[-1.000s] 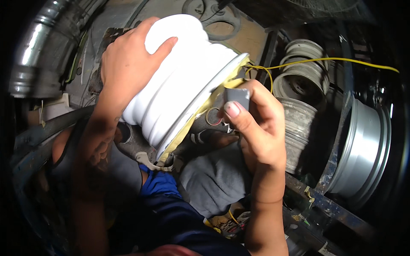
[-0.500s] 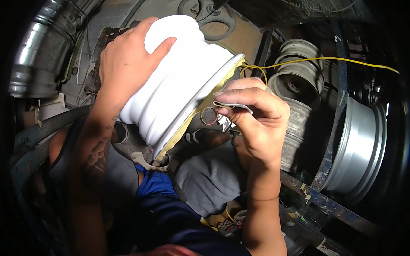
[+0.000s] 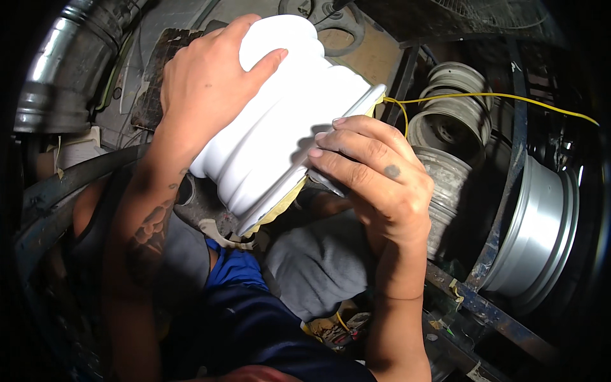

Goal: The person prepares a car wheel rim by wiping it with a cloth, applying adhesive tape around the rim edges, and sanding the surface with sandpaper.

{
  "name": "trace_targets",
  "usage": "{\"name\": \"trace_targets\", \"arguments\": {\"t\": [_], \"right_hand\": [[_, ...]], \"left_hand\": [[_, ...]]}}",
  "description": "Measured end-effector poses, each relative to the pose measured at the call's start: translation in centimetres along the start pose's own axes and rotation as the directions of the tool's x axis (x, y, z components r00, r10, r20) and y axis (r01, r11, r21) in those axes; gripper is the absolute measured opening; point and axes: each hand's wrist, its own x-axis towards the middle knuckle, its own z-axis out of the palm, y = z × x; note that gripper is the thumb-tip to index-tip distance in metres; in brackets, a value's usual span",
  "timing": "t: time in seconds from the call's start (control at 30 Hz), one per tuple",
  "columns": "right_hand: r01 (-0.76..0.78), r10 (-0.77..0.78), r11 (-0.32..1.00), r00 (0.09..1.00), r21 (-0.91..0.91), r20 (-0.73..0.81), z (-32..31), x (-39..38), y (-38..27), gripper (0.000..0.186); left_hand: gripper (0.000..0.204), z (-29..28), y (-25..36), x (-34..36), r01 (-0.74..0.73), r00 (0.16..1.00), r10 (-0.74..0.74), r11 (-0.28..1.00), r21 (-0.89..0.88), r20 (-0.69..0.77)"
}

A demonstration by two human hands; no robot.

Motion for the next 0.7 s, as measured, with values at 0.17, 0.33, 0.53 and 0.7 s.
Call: {"name": "trace_targets", "arguments": {"t": [0.17,0.33,0.53,0.7], "right_hand": [[0.059,-0.062,0.996,0.997,-0.06,-0.04,0.6,-0.6,0.3,0.022],[0.066,-0.064,0.991,0.998,-0.113,0.019,1.0,-0.9,-1.4,0.023],[0.183,-0.186,0.98,0.982,-0.084,-0.029,1.3,-1.4,-0.2,0.021],[0.321,-0.321,0.947,0.947,-0.023,0.016,2.7,-2.5,-0.4,0.019]], "left_hand": [[0.049,0.2,0.0,0.1,-0.035,0.999,0.033,0.999,-0.04,-0.035],[0.045,-2.5,0.7,0.6,-0.014,0.99,0.024,0.998,-0.066,0.141],[0.045,-1.4,-0.1,0.5,-0.058,0.996,0.063,0.995,-0.078,0.057],[0.045,-1.7,-0.1,0.8,-0.065,0.993,0.073,0.994,-0.084,0.089]]}}
